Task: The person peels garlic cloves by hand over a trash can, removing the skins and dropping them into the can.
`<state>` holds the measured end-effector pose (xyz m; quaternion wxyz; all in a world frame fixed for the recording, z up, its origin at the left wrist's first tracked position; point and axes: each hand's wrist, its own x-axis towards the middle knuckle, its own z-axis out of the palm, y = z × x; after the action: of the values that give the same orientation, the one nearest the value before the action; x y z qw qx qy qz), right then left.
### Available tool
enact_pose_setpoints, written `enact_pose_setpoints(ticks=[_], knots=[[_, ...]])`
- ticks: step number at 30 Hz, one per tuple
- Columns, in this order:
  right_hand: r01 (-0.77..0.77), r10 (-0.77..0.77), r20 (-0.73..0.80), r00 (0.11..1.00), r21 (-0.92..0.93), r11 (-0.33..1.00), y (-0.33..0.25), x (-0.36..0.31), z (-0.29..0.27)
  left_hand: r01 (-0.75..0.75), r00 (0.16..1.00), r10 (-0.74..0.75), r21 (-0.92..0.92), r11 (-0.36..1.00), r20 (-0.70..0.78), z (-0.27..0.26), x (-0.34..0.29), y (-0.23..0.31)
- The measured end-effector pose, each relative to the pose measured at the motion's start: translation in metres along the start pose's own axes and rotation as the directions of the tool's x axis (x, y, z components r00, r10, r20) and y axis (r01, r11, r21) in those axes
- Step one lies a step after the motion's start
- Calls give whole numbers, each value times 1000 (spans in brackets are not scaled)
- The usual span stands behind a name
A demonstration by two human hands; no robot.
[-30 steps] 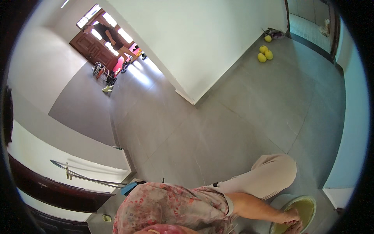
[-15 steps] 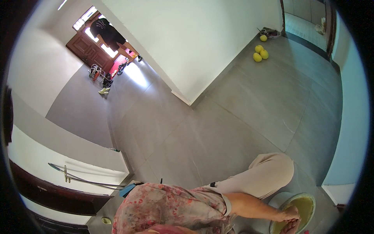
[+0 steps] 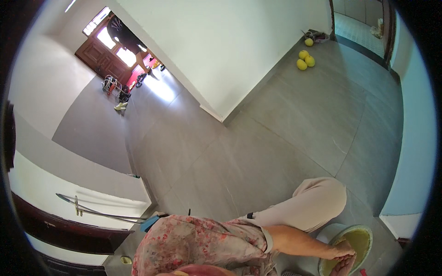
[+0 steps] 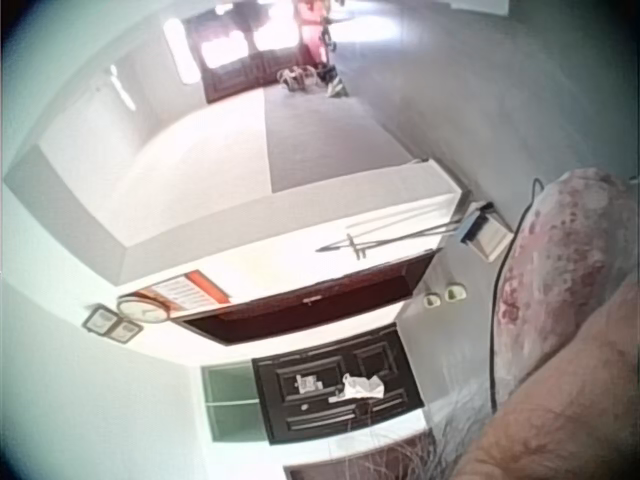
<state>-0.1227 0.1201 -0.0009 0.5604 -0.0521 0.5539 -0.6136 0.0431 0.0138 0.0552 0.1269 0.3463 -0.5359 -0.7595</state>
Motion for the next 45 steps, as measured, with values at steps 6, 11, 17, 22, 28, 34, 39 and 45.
enact_pose_setpoints(ticks=[6,11,17,22,28,34,39,45], knots=[[20,-35,-342,939,-45,999,-6,-16,65,0,1000,0,-10,1000,-5,11,6,-9],[14,-39,-169,985,-150,989,-4,-9,27,2,1000,-2,-5,1000,7,24,15,-25],[280,-243,247,938,-129,951,2,1,11,-4,1000,4,19,1000,-2,21,22,-33],[236,-223,106,969,-140,962,1,0,1,0,1000,-1,34,999,19,26,34,-41],[6,-16,-87,996,-114,994,23,11,49,-609,780,625,270,746,31,-1,95,-146],[80,-113,-199,973,-165,983,9,3,3,-361,932,359,139,922,42,24,49,-77],[463,-383,368,847,-157,873,4,4,-8,-228,973,227,-13,974,-49,15,18,-35],[126,-226,-242,944,-369,921,-2,-11,21,-58,991,31,-214,975,-129,13,2,-21]])
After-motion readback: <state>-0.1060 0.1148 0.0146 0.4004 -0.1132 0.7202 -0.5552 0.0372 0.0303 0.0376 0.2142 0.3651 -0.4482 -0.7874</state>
